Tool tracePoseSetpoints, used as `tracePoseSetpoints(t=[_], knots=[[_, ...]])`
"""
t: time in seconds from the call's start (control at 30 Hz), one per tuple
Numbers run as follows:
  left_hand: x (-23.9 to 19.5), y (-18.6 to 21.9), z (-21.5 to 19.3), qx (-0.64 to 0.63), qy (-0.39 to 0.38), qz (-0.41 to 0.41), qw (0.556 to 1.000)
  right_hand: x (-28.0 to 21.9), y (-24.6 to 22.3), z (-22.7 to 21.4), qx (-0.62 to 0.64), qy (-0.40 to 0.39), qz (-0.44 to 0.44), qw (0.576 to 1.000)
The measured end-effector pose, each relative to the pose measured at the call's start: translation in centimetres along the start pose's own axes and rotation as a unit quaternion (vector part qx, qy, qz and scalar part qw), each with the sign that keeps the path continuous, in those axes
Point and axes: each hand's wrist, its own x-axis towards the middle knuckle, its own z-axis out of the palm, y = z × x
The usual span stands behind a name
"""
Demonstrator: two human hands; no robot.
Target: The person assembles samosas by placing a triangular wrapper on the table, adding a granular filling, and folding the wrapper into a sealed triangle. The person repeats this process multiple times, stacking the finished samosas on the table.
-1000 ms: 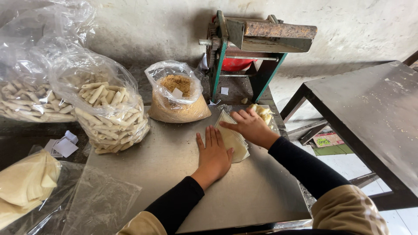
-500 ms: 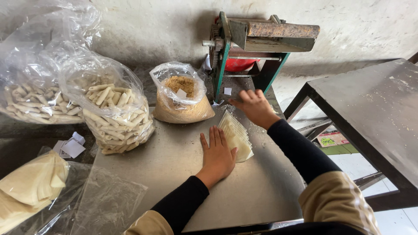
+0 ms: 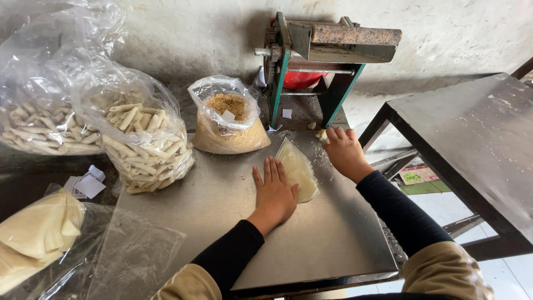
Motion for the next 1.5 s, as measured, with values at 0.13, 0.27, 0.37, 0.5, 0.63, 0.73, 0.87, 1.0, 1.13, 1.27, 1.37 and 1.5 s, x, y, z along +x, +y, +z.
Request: tracePoseSetpoints(t=[0.13, 0.27, 0.37, 0.5, 0.63, 0.73, 0.87, 1.0, 1.13, 1.27, 1.37, 1.5], knots=[[0.1, 0.0, 0.1, 0.017, -0.002, 0.005, 1.000, 1.2, 0.3, -2.0, 0.252, -0.083, 0.070, 0.962], [-0.1, 0.0, 0.1, 0.011, -0.002, 0.005, 1.000, 2.6, -2.6, -2.8, 0.428, -0.089, 0.053, 0.898], [-0.1, 0.0, -0.1, -0.008, 0.005, 0.003, 1.000, 2.3, -4.1, -2.6, 0.344, -0.146, 0.017, 0.928], [-0.1, 0.0, -0.1, 0.003, -0.008, 0.003, 1.000, 1.3, -3.8, -1.9, 0.108, -0.005, -0.067, 0.992], [0.1, 0.0, -0.1, 0.005, 0.001, 0.004, 1.000, 1.4, -2.8, -1.2, 0.057, 0.038, -0.102, 0.992], [-0.1, 0.1, -0.1, -0.005, 0.004, 0.004, 1.000, 1.6, -2.9, -0.9, 0.070, 0.031, -0.147, 0.986], [0.0, 0.1, -0.2, -0.009, 0.005, 0.001, 1.000, 2.8, -2.6, -0.2, 0.038, 0.059, -0.180, 0.981], [0.0, 0.0, 0.3, -0.007, 0.013, 0.007, 1.000, 5.0, -1.9, 1.0, 0.009, 0.048, -0.175, 0.983], [0.1, -0.2, 0.7, -0.002, 0.037, 0.017, 0.999, 7.1, -1.7, 1.4, -0.020, 0.040, -0.166, 0.985], [-0.1, -0.1, 0.9, 0.009, 0.040, 0.016, 0.999, 6.4, -1.8, 0.6, -0.094, 0.072, -0.152, 0.981], [0.1, -0.1, 0.7, 0.012, 0.034, 0.008, 0.999, 3.8, -1.4, -0.1, 0.075, 0.036, -0.005, 0.997], [0.1, -0.5, 0.6, 0.012, 0.031, 0.022, 0.999, -2.7, 0.5, -0.6, 0.379, -0.015, 0.145, 0.914]])
